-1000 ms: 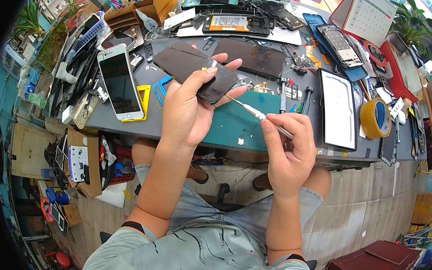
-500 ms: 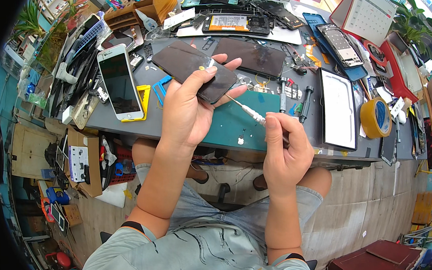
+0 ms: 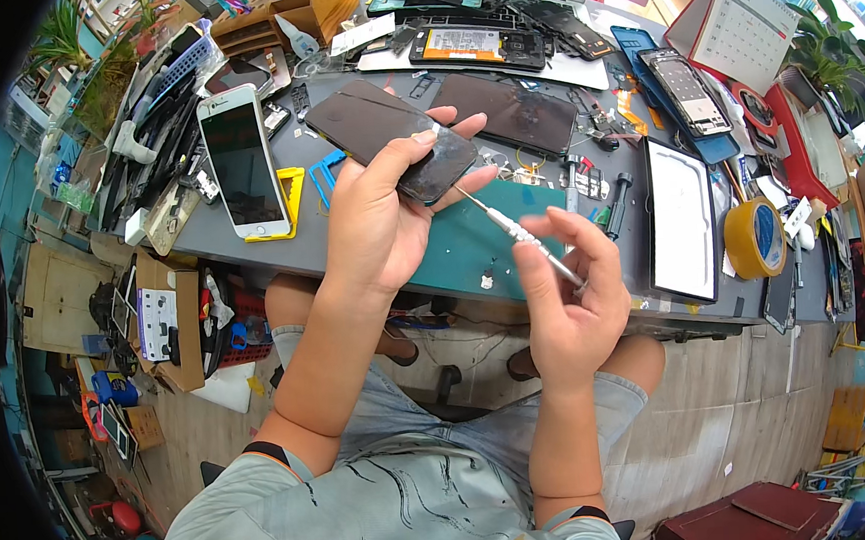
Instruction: The person reassembles a smartphone by placing the back cover onto the chassis and pressing it into place. They then use a screwdriver to tighten screws on the back of the device. Finally, they inspect the phone's screen and back cover.
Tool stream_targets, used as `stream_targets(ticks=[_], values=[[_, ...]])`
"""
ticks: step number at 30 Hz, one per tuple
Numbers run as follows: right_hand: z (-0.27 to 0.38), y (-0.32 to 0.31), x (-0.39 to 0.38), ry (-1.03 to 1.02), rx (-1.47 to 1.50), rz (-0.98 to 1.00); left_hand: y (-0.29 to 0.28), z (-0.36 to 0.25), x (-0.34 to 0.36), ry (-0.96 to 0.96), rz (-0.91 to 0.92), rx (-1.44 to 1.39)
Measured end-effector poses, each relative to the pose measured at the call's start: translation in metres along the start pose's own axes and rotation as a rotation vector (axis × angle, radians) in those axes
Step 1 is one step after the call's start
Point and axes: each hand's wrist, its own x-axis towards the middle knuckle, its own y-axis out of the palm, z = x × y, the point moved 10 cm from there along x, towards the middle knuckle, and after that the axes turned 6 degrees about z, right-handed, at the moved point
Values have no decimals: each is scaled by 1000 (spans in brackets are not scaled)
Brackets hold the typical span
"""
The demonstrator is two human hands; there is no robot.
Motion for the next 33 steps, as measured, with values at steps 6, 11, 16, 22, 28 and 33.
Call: stream_targets(ticks=[6, 11, 16, 22, 28, 33], values=[[-1, 0, 0, -22, 14, 29, 0, 0, 0, -2, 13, -4], [8, 3, 2, -24, -54, 57, 0, 0, 0, 5, 5, -12], [0, -1, 1, -28, -4, 48, 3, -2, -1, 16, 9, 6], [1, 3, 1, 59, 79, 47, -1, -2, 0, 25, 13, 13], [-2, 1, 2, -36, -3, 83, 1, -4, -1, 32, 11, 25], [8, 4, 3, -20, 24, 59, 1, -3, 0, 35, 15, 23]])
